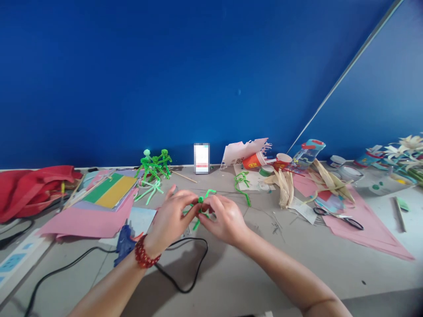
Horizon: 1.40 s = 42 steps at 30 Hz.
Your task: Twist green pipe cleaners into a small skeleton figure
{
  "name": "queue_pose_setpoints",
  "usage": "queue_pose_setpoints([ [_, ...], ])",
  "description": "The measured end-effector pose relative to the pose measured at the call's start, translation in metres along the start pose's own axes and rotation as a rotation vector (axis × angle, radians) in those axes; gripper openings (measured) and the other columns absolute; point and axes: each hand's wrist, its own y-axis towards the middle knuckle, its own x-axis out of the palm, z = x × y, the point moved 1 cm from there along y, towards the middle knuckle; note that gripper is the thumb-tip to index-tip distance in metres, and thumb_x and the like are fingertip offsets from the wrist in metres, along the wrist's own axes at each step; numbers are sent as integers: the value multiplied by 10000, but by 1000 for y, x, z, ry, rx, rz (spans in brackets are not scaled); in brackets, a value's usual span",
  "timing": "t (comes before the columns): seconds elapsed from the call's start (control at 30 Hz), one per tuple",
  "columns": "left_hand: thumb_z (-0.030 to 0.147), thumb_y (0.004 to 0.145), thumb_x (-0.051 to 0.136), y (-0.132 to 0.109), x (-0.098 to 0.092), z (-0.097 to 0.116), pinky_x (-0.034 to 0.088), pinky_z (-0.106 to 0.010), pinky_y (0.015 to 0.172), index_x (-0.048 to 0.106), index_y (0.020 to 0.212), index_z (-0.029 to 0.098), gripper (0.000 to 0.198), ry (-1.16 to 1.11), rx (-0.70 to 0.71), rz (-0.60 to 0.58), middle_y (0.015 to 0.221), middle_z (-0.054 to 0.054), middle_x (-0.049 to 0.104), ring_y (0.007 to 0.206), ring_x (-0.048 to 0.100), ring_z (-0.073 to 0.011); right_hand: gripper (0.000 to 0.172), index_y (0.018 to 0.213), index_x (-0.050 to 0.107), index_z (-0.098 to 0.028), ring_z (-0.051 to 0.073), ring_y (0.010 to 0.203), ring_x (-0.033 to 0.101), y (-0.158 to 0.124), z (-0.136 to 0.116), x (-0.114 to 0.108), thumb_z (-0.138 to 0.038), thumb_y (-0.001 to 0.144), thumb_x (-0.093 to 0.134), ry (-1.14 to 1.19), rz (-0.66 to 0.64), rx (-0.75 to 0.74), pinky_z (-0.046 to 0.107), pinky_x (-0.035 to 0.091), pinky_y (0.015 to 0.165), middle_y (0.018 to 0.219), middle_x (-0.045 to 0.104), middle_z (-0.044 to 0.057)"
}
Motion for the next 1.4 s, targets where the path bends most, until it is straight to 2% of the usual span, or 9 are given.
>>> queue_pose_setpoints([
  [0.13, 321, 896, 559, 2, -3, -2, 181, -489, 1170, 688, 855, 256, 150, -143, -53, -29, 906, 4, 724, 823, 664, -193, 74, 902, 556, -189, 173, 707, 580, 6, 6, -15, -204, 834, 581, 93, 4, 106, 278, 460, 645, 764, 626, 25],
  [0.2, 317, 893, 562, 2, -2, -2, 257, -446, 1142, 690, 837, 258, 152, -222, -77, -47, 877, 14, 722, 802, 663, -187, 121, 944, 585, -189, 195, 801, 604, 7, 9, -19, -198, 824, 594, 148, -54, 144, 304, 484, 703, 844, 649, 45],
  [0.33, 335, 872, 577, -2, 0, -3, 494, -297, 819, 703, 828, 257, 155, -371, -174, -45, 804, 12, 707, 783, 656, -196, 143, 968, 595, -191, 172, 829, 648, 3, 12, -21, -154, 830, 597, 399, -177, 254, 288, 507, 751, 884, 690, 30],
  [0.43, 357, 879, 558, -5, 0, -2, 484, -253, 680, 698, 861, 238, 184, -452, -242, -86, 757, 9, 688, 735, 634, -184, 206, 981, 585, -186, 151, 777, 648, 0, 13, -21, -85, 803, 559, 495, -201, 319, 271, 504, 735, 842, 688, 11],
  [0.7, 350, 914, 507, -3, 9, 9, 441, -238, 686, 617, 973, 196, 198, -653, -331, -137, 820, -4, 624, 763, 561, -147, 205, 983, 568, -184, 177, 870, 642, -5, 6, -18, -243, 814, 668, 554, -201, 447, 296, 486, 777, 934, 673, 40],
  [0.83, 295, 895, 526, -4, 12, 16, 431, -238, 674, 566, 954, 185, 132, -758, -354, -130, 772, 2, 607, 739, 555, -141, 190, 1027, 548, -192, 156, 797, 621, -12, 7, -13, -185, 840, 583, 567, -218, 509, 227, 444, 618, 856, 652, 18],
  [0.97, 275, 895, 523, -5, 13, 18, 415, -239, 624, 544, 955, 183, 112, -808, -383, -157, 682, 11, 599, 676, 541, -138, 219, 998, 586, -190, 143, 772, 584, -14, 8, -18, -86, 826, 496, 408, -226, 444, 217, 406, 622, 855, 640, 16],
  [1.07, 275, 890, 539, -6, 14, 20, 421, -241, 617, 550, 903, 180, 97, -832, -390, -154, 665, 10, 594, 655, 544, -135, 126, 968, 608, -185, 130, 669, 540, -15, 7, -20, -154, 872, 532, 314, -217, 375, 222, 386, 623, 750, 614, -3],
  [1.4, 316, 895, 564, -11, 14, 23, 435, -229, 576, 579, 800, 167, 178, -833, -379, -187, 643, 6, 613, 578, 550, -116, 156, 790, 626, -188, 116, 614, 543, -18, 3, -16, -200, 917, 535, 289, -145, 235, 204, 385, 587, 710, 651, -1],
])
